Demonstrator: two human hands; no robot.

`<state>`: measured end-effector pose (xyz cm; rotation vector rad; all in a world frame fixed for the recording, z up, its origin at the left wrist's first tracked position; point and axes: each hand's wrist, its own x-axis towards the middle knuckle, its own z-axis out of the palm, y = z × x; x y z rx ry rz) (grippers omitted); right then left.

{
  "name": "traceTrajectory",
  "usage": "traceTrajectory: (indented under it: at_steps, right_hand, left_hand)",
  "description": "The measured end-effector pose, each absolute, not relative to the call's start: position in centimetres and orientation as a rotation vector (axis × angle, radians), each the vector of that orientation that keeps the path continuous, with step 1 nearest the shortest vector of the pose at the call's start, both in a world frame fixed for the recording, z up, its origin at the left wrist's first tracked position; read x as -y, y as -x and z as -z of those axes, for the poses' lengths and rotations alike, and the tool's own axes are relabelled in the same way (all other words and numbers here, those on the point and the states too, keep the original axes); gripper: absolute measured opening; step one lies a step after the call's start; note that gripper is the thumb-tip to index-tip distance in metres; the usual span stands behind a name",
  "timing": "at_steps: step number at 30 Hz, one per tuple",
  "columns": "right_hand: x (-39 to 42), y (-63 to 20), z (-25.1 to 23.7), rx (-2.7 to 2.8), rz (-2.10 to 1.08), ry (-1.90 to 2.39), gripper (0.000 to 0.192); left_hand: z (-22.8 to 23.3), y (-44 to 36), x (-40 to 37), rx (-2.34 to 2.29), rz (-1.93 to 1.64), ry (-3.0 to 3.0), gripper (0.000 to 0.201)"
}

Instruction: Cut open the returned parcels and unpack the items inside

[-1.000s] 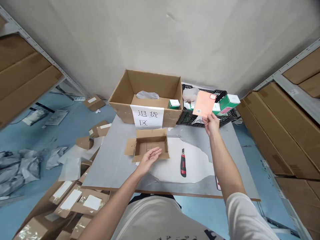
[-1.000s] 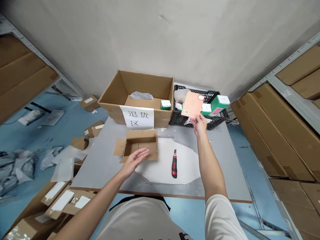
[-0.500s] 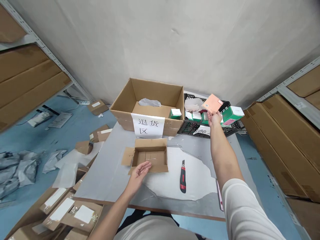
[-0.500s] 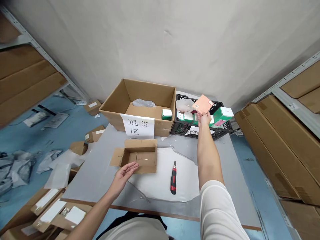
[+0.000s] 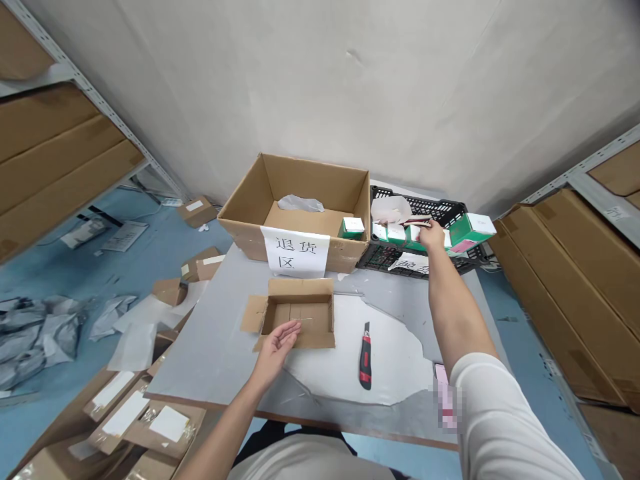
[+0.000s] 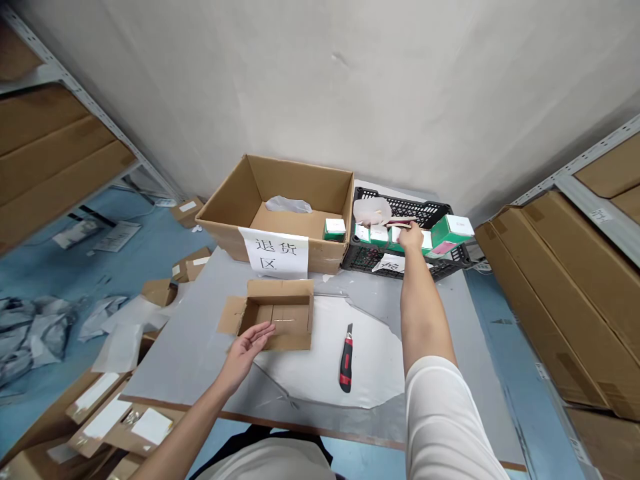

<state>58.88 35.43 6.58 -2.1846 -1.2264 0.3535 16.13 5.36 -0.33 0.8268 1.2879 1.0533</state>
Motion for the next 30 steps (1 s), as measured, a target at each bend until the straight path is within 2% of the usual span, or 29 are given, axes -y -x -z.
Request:
traceTrajectory:
  at_steps: [2, 7, 10, 13, 16, 21, 25, 27, 30]
  right_hand:
    - [-35.5, -59.1, -7.0, 1.364, -0.189, 2.322, 0.040]
    - [-35.5, -59.0, -7.3, 1.506, -0.029, 2.393, 0.033]
    - [-34.9, -58.6, -6.5, 1.561, 0.033, 2.308, 0.047]
    - [-34.3, -58.6, -5.4, 1.581, -0.153, 2.267, 0.065]
    - [-33.8, -58.8, -4.7, 1.585, -0.228, 2.256, 0.073]
    - [-31.8, -57.2, -5.1, 1.611, -0.094, 2.161, 0.066]
    - [-26.2, -52.1, -3.9, 1.730, 0.034, 1.897, 0.062]
    - [-21.9, -48.7, -2.0, 1.867, -0.159, 1.752, 0.065]
    - [-15.5, -44.0, 2.3, 1.830, -0.701, 1.661, 0.081]
  left_hand:
    - [0.5, -16.2, -5.3, -1.297, -1.043, -0.839, 0.056]
    - [1.1, -15.9, -5.0, -1.336, -1.021, -0.916, 0.055]
    - [1.3, -15.5, -4.8, -1.408, -0.994, -1.046, 0.052]
    - [1.3, -15.0, -4.7, -1.559, -0.957, -1.304, 0.048]
    - [1.7, -14.7, -4.8, -1.640, -0.886, -1.594, 0.050]
    - [3.3, -14.8, -4.8, -1.745, -0.635, -1.818, 0.060]
    - [3.9, -14.8, -4.5, -1.834, -0.511, -1.909, 0.060]
    - [3.7, -14.6, -4.4, -1.898, -0.473, -1.912, 0.062]
    - [3.2, -13.9, -4.3, -2.016, -0.469, -1.837, 0.070]
